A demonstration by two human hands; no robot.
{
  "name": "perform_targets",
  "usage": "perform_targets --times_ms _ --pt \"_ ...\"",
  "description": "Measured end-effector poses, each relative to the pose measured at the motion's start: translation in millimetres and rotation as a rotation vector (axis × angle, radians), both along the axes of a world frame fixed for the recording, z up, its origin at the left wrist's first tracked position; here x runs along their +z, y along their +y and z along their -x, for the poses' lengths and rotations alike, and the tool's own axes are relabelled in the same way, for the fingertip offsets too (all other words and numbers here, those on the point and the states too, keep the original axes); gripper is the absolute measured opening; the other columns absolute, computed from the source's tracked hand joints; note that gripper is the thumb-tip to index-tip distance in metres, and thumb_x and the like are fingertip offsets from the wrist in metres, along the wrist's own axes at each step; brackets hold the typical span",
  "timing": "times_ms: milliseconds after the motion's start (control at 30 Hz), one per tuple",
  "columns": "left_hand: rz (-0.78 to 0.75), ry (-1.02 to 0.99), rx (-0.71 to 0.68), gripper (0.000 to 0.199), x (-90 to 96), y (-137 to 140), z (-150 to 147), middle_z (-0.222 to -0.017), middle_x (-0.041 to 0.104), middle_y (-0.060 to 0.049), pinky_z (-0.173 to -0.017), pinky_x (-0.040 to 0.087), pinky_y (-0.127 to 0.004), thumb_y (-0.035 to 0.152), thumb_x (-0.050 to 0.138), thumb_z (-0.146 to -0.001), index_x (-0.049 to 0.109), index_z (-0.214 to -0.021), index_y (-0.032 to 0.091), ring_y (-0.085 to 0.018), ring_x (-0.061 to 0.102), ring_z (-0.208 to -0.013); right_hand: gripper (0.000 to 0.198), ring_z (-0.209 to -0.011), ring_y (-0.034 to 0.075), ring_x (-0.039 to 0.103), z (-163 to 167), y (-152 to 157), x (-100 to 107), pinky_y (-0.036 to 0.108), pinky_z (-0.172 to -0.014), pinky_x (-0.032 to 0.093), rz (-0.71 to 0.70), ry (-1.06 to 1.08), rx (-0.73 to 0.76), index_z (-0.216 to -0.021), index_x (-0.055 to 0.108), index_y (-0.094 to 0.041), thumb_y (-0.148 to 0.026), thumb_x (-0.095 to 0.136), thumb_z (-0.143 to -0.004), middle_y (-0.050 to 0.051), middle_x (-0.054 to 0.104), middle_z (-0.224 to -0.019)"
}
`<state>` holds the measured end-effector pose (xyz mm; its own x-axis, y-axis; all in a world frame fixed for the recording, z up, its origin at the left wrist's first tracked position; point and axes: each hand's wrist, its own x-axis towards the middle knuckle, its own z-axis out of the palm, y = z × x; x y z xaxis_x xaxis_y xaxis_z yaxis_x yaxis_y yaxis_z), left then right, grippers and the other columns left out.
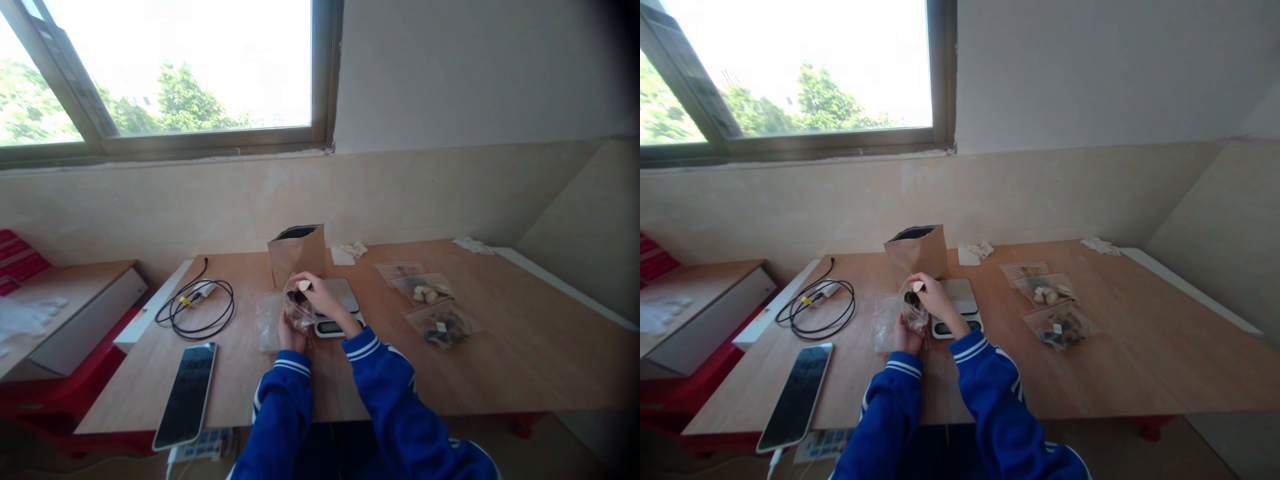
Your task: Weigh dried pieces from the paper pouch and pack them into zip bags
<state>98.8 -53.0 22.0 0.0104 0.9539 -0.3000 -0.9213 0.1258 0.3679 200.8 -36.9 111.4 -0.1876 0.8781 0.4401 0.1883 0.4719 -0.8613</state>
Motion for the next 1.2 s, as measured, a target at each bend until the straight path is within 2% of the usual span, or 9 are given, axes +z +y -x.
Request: perform_targets --times_ms 133,233,333,433,500,667,900,1033,1200 --pt "-0.002 -0.019 0.005 0.033 -0.9 -0.2 -0.1 -0.091 0.071 -0.008 -0.084 0.053 -0.031 0.024 0.042 -0.091 0.058 -0.118 0.013 -0.017 0.068 -0.087 0.014 -0.083 0.022 0.064 -4.6 9.4 11.5 0.032 -0.066 0.052 -0.045 0.139 -0.067 -0.086 0.067 -0.024 -0.025 0.054 -0.082 0.004 0.069 -0.090" --pt "-0.008 -0.012 -0.003 0.035 0.0 -1.6 -0.6 -0.092 0.072 -0.009 -0.082 0.054 -0.031 0.024 0.040 -0.092 0.057 -0.120 0.013 -0.018 0.069 -0.088 0.019 -0.082 0.020 0.063 -13.4 23.1 41.5 0.029 -0.058 0.052 -0.109 0.240 -0.127 -0.089 0.064 -0.023 -0.036 0.051 -0.085 0.005 0.068 -0.095" --pt "-0.012 -0.014 0.004 0.036 0.7 -2.6 -1.4 -0.093 0.072 -0.010 -0.082 0.055 -0.031 0.023 0.041 -0.091 0.055 -0.123 0.013 -0.019 0.069 -0.087 0.020 -0.094 0.018 0.060 -24.2 45.8 78.8 0.030 -0.080 0.050 -0.212 0.269 -0.191 -0.094 0.062 -0.023 -0.038 0.050 -0.087 0.004 0.066 -0.097" --pt "0.008 -0.022 0.001 0.039 0.6 -2.9 -1.9 -0.090 0.072 -0.009 -0.080 0.055 -0.031 0.022 0.040 -0.091 0.053 -0.126 0.013 -0.019 0.069 -0.085 0.018 -0.097 0.018 0.058 -30.2 74.2 101.0 0.031 -0.090 0.044 -0.442 0.138 -0.269 -0.096 0.060 -0.022 -0.027 0.044 -0.089 0.005 0.064 -0.099" --pt "0.017 -0.023 -0.006 0.040 0.5 -3.0 -2.1 -0.089 0.073 -0.009 -0.080 0.055 -0.031 0.022 0.039 -0.091 0.053 -0.127 0.012 -0.019 0.069 -0.086 0.021 -0.098 0.018 0.057 -30.3 91.4 101.6 0.031 -0.091 0.043 -0.503 0.000 -0.293 -0.094 0.059 -0.020 -0.016 0.041 -0.086 0.006 0.062 -0.099" --pt "0.028 -0.030 0.001 0.039 1.4 -3.5 -2.3 -0.088 0.072 -0.010 -0.077 0.056 -0.030 0.021 0.041 -0.090 0.055 -0.124 0.009 -0.020 0.069 -0.087 0.030 -0.097 0.021 0.054 -28.0 113.6 78.9 0.034 -0.089 0.043 -0.493 -0.315 -0.229 -0.089 0.059 -0.018 -0.003 0.037 -0.075 0.008 0.059 -0.094" --pt "0.031 -0.032 -0.011 0.036 -0.4 -2.8 -2.6 -0.089 0.073 -0.010 -0.079 0.056 -0.030 0.022 0.040 -0.091 0.059 -0.119 0.011 -0.020 0.069 -0.086 0.028 -0.096 0.023 0.053 -32.8 117.0 75.6 0.036 -0.089 0.042 -0.509 -0.409 -0.274 -0.091 0.057 -0.017 -0.003 0.039 -0.075 0.009 0.059 -0.095" --pt "0.029 -0.027 -0.001 0.039 -4.6 -1.5 -2.2 -0.093 0.072 -0.011 -0.083 0.055 -0.031 0.023 0.043 -0.090 0.056 -0.123 0.009 -0.020 0.069 -0.089 0.033 -0.102 0.025 0.050 -32.5 118.4 79.2 0.038 -0.093 0.041 -0.508 -0.444 -0.374 -0.102 0.054 -0.014 -0.002 0.038 -0.075 0.013 0.056 -0.103" --pt "0.026 -0.018 -0.014 0.039 -8.3 -0.5 -1.3 -0.103 0.070 -0.012 -0.084 0.055 -0.032 0.024 0.041 -0.090 0.056 -0.124 0.011 -0.020 0.068 -0.092 0.038 -0.107 0.028 0.048 -29.0 119.8 81.0 0.044 -0.096 0.038 -0.421 -0.606 -0.404 -0.108 0.049 -0.011 0.000 0.039 -0.073 0.017 0.054 -0.110"
